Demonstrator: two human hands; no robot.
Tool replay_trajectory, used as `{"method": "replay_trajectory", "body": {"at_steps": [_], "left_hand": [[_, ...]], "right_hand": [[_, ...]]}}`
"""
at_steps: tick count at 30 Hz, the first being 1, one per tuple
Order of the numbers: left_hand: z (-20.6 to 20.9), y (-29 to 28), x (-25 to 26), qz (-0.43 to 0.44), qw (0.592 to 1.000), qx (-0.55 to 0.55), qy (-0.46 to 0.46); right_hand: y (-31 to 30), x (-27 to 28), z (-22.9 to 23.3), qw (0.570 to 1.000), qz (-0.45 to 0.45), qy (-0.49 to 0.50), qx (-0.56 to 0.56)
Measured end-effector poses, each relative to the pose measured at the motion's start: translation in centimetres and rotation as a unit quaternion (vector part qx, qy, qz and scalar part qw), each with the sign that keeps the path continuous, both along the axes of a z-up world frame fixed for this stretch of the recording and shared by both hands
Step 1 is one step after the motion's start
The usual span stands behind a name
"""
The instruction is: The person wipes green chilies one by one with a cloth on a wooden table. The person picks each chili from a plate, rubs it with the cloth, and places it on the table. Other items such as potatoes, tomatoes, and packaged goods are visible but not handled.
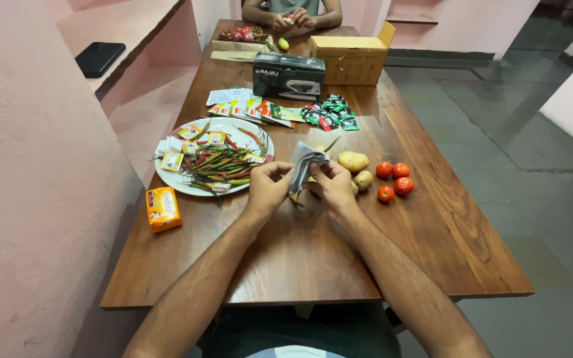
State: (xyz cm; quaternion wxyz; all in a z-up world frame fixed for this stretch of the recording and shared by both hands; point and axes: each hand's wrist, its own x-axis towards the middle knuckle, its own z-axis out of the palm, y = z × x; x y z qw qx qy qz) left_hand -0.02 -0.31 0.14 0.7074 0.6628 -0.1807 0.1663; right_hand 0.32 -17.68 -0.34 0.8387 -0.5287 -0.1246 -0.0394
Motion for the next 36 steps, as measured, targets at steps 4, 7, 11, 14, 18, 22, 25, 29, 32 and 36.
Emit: {"method": "replay_trajectory", "body": {"at_steps": [4, 7, 11, 14, 18, 22, 25, 29, 32, 36], "left_hand": [[-1.2, 0.1, 0.7, -0.071, 0.997, -0.03, 0.02], [-1.6, 0.1, 1.1, -0.074, 0.997, -0.021, 0.018], [-2.3, 0.0, 1.8, -0.066, 0.998, 0.003, 0.013], [-2.7, 0.0, 2.0, -0.076, 0.997, 0.007, 0.018], [-2.2, 0.1, 1.6, -0.075, 0.997, 0.002, 0.011], [-1.0, 0.1, 0.5, -0.034, 0.999, 0.033, 0.0], [-0.1, 0.0, -0.6, 0.057, 0.99, 0.113, -0.059], [1.0, 0.4, -1.6, 0.098, 0.974, 0.154, -0.135], [1.6, 0.6, -1.8, 0.09, 0.969, 0.16, -0.165], [2.3, 0.7, -2.5, 0.087, 0.95, 0.191, -0.232]], "right_hand": [[0.1, -0.3, 0.2, 0.999, 0.007, -0.024, -0.036], [0.0, -0.5, 0.5, 0.999, 0.0, -0.008, -0.04], [0.0, -0.6, 0.6, 0.999, -0.012, 0.019, -0.023], [0.0, -0.5, 0.7, 0.999, -0.021, 0.019, -0.021], [-0.1, -0.8, 0.8, 0.998, -0.026, 0.009, -0.064], [-0.1, -0.7, 0.6, 0.997, -0.02, -0.002, -0.078], [-0.1, -0.4, 0.4, 0.997, -0.001, -0.002, -0.071], [-0.2, -0.5, 0.4, 0.996, 0.063, 0.001, -0.064], [-0.1, -0.2, 0.0, 0.997, 0.05, 0.022, -0.052], [-0.3, 0.3, -0.9, 0.999, 0.031, 0.019, -0.025]]}}
